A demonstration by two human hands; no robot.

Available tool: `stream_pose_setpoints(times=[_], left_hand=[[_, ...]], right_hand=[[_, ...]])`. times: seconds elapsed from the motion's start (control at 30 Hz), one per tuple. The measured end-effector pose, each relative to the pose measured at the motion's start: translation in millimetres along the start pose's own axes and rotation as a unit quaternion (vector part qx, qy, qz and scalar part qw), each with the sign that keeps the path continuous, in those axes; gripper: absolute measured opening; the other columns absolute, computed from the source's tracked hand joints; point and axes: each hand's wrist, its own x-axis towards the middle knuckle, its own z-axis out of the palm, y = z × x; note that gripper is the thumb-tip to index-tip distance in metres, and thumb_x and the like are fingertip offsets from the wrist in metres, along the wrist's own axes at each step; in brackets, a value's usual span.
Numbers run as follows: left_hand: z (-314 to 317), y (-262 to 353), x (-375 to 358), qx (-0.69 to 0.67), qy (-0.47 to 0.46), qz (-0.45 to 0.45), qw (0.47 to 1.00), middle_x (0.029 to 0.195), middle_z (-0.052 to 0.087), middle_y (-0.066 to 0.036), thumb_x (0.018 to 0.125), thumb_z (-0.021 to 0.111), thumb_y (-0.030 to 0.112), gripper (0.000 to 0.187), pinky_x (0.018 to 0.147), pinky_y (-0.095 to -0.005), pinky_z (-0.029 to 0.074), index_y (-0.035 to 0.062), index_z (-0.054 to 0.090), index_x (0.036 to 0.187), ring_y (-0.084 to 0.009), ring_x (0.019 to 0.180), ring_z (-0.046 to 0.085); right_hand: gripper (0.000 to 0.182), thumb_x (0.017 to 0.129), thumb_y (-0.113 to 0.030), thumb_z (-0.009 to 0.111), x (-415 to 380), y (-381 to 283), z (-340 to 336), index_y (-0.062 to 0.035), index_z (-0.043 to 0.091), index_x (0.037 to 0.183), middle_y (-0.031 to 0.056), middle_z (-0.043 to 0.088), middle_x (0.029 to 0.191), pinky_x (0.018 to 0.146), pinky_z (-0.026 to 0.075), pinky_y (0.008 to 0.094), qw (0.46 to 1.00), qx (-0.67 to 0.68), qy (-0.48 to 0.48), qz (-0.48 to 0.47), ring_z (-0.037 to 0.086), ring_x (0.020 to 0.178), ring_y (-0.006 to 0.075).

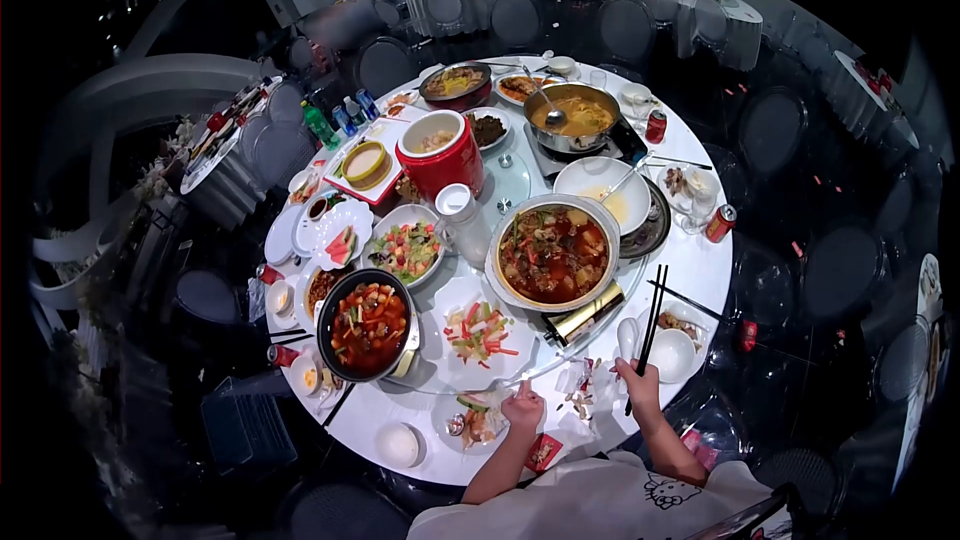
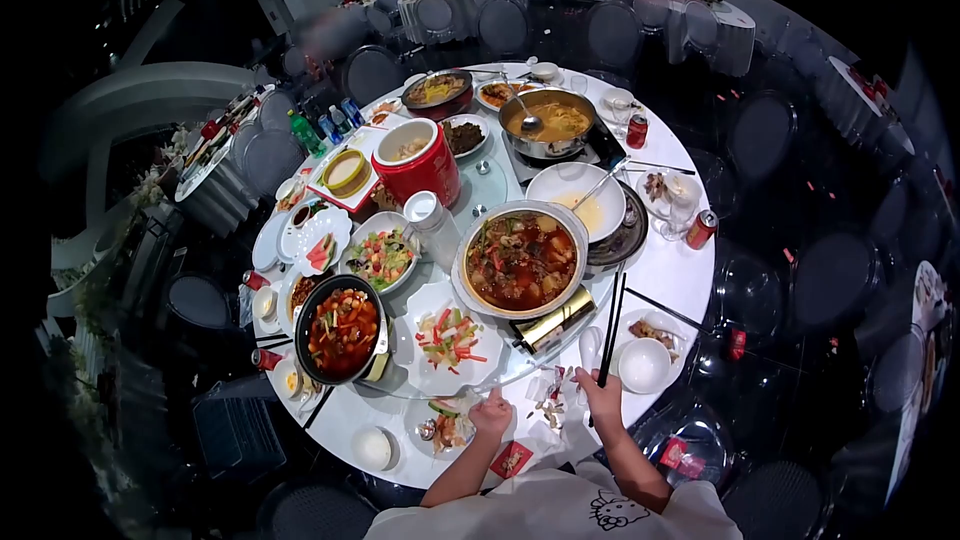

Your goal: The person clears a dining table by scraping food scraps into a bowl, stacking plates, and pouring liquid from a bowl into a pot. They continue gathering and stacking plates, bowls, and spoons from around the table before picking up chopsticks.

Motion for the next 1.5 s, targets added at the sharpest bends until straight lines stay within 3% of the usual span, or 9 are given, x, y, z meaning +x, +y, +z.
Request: stream_pose_setpoints(times=[0.5, 0.7, 0.77, 0.93, 1.03, 1.1, 1.23, 1.4, 1.5], left_hand=[[41, -78, 6, 0.097, 0.091, 0.029, 0.991, 0.100, 0.051, -0.009, 0.069, 0.039, 0.024, 0.041, 0.055, -0.0269, 0.035, 0.0028, 0.038, 0.105, -0.0155, 0.063, 0.047], [41, -58, -6, 0.008, 0.022, 0.013, 1.000, 0.103, 0.048, -0.015, 0.075, 0.037, 0.023, 0.033, 0.061, -0.0295, 0.041, 0.0010, 0.041, 0.099, -0.0197, 0.073, 0.050], [52, -63, -26, 0.025, 0.150, 0.069, 0.986, 0.110, 0.044, -0.016, 0.077, 0.036, 0.024, 0.034, 0.063, -0.0306, 0.042, 0.0024, 0.040, 0.103, -0.0226, 0.078, 0.050], [74, -92, -100, 0.102, -0.001, -0.063, 0.993, 0.115, 0.041, -0.015, 0.083, 0.032, 0.025, 0.032, 0.066, -0.0307, 0.041, 0.0057, 0.039, 0.107, -0.0209, 0.084, 0.048], [97, -129, -119, 0.371, -0.043, -0.074, 0.925, 0.112, 0.044, -0.013, 0.085, 0.030, 0.027, 0.034, 0.072, -0.0272, 0.040, 0.0058, 0.039, 0.110, -0.0168, 0.088, 0.047], [107, -153, -121, 0.666, -0.061, -0.017, 0.743, 0.108, 0.046, -0.009, 0.086, 0.031, 0.029, 0.036, 0.078, -0.0245, 0.037, 0.0052, 0.037, 0.113, -0.0131, 0.092, 0.046], [108, -153, -112, 0.733, -0.129, 0.095, 0.661, 0.100, 0.047, -0.006, 0.084, 0.038, 0.013, 0.030, 0.080, -0.0224, 0.034, -0.0003, 0.036, 0.111, -0.0103, 0.092, 0.043], [117, -153, -117, 0.703, -0.140, 0.047, 0.695, 0.096, 0.047, -0.005, 0.083, 0.038, 0.010, 0.032, 0.076, -0.0229, 0.035, -0.0005, 0.034, 0.113, -0.0097, 0.087, 0.044], [119, -161, -118, 0.552, -0.093, 0.011, 0.829, 0.089, 0.047, -0.005, 0.085, 0.036, 0.015, 0.028, 0.070, -0.0254, 0.037, 0.0010, 0.035, 0.109, -0.0119, 0.079, 0.044]], right_hand=[[0.027, 0.079, -0.017, 0.048, 5, -3, -71, 0.0025, 0.055, 0.061, 0.0051, 0.052, 0.053, 0.065, 0.038, 0.0231, 1.000, 0.027, -0.008, 0.012, 0.050, 0.062, 0.0110], [0.026, 0.083, -0.022, 0.040, 36, 39, -85, 0.0000, 0.051, 0.073, 0.0022, 0.045, 0.048, 0.044, 0.032, 0.0219, 0.998, 0.022, -0.060, 0.022, 0.041, 0.046, 0.0087], [0.024, 0.084, -0.019, 0.037, 45, 52, -83, 0.0000, 0.049, 0.076, 0.0027, 0.046, 0.052, 0.048, 0.035, 0.0227, 0.986, 0.075, -0.136, 0.057, 0.043, 0.050, 0.0099], [0.026, 0.085, -0.022, 0.036, 51, 45, -71, -0.0011, 0.051, 0.081, 0.0047, 0.054, 0.070, 0.068, 0.039, 0.0242, 0.970, 0.018, -0.233, 0.067, 0.049, 0.066, 0.0120], [0.022, 0.083, -0.019, 0.040, 45, 55, -47, 0.0005, 0.051, 0.089, 0.0061, 0.054, 0.077, 0.070, 0.038, 0.0249, 0.949, 0.053, -0.310, -0.014, 0.049, 0.073, 0.0135], [0.025, 0.082, -0.018, 0.041, 37, 49, -37, -0.0007, 0.049, 0.097, 0.0106, 0.050, 0.086, 0.073, 0.036, 0.0290, 0.930, -0.008, -0.362, -0.062, 0.046, 0.081, 0.0175], [0.026, 0.082, -0.016, 0.039, 19, 31, -23, -0.0037, 0.045, 0.104, 0.0114, 0.044, 0.095, 0.081, 0.028, 0.0297, 0.898, -0.074, -0.371, -0.225, 0.038, 0.092, 0.0219], [0.029, 0.082, -0.020, 0.037, 22, 33, -27, -0.0035, 0.043, 0.106, 0.0103, 0.041, 0.088, 0.080, 0.029, 0.0284, 0.894, -0.017, -0.432, -0.120, 0.038, 0.087, 0.0184], [0.033, 0.081, -0.023, 0.040, 19, 20, -36, -0.0014, 0.042, 0.106, 0.0133, 0.040, 0.088, 0.083, 0.029, 0.0308, 0.877, 0.022, -0.478, -0.031, 0.040, 0.088, 0.0212]])
